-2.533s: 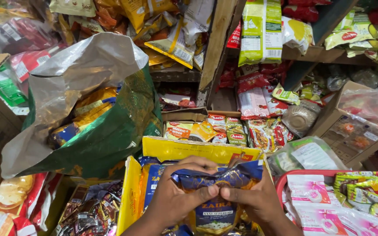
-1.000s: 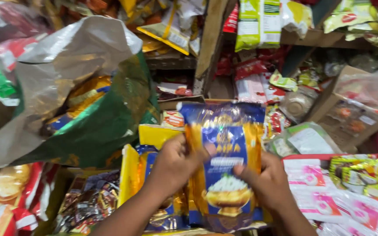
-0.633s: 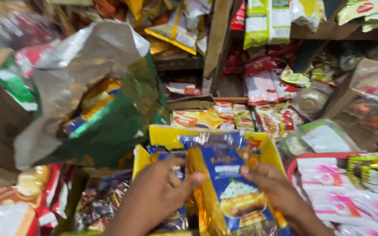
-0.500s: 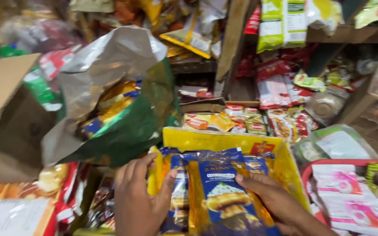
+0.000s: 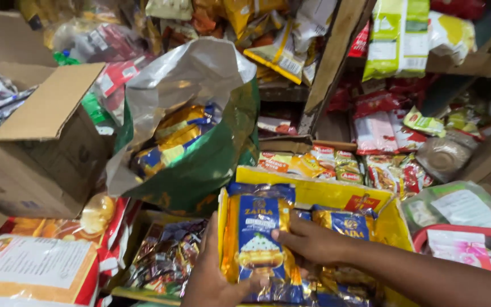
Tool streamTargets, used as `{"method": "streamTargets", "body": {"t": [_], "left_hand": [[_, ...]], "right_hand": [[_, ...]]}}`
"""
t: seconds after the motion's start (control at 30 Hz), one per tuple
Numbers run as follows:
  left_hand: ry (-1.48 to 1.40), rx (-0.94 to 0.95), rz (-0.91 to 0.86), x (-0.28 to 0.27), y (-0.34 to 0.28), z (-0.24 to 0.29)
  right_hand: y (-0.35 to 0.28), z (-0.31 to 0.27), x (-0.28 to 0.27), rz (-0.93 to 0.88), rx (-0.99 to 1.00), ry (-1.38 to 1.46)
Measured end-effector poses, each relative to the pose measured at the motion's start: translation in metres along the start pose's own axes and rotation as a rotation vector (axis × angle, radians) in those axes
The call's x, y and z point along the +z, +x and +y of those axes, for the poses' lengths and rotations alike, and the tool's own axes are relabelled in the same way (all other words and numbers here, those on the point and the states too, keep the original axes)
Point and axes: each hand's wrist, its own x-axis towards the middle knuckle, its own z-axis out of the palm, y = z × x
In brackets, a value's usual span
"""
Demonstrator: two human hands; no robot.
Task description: The recorder is organizing several packets of Zaira brand rice into a yellow crate and surrounding storage areas.
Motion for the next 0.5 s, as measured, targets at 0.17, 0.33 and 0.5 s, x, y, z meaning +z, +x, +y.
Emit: {"method": "streamTargets", "body": {"t": [0.17,0.33,0.5], "left_hand": [[0.343,0.025,-0.044,0.000,0.002,-0.032],[0.331,-0.089,-0.037,0.004,0.010,-0.052],[0.446,0.043,-0.012,0.007,0.013,-0.064]], "right_hand": [[-0.007,-0.052,-0.020,-0.155,0.304,-0.548],[0.003,-0.083,-0.036,0.168,-0.100,-0.895],[0.048,-0.067,-0.043,0.632,-0.877,-0.964]]}}
